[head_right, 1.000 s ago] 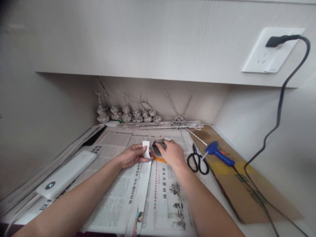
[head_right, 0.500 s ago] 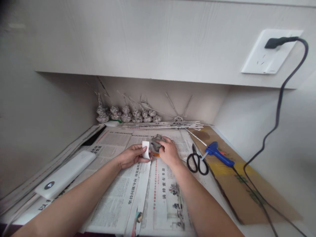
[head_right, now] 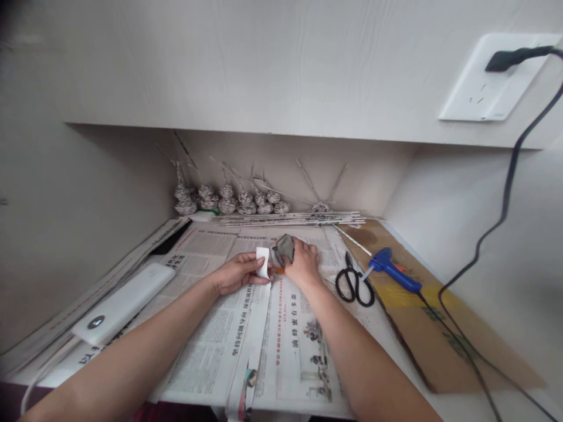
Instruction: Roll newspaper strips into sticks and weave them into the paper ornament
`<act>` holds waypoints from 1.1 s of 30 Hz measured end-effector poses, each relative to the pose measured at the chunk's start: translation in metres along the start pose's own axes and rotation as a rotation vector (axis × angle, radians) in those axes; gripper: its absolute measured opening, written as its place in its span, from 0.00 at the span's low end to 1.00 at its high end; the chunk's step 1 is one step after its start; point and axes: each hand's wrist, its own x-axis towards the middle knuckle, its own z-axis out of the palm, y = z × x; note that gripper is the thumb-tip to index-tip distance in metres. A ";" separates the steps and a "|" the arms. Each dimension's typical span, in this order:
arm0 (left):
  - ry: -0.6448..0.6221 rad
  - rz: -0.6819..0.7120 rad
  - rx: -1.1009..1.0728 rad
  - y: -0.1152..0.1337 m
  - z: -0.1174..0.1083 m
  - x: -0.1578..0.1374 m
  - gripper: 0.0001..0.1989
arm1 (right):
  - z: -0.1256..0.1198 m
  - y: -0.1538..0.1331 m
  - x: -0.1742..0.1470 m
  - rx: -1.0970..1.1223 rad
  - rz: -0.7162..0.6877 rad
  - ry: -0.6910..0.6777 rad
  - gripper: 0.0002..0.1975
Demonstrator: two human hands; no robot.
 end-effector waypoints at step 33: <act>0.006 -0.007 0.067 0.000 0.003 -0.001 0.15 | -0.025 -0.008 -0.001 0.052 -0.060 0.162 0.19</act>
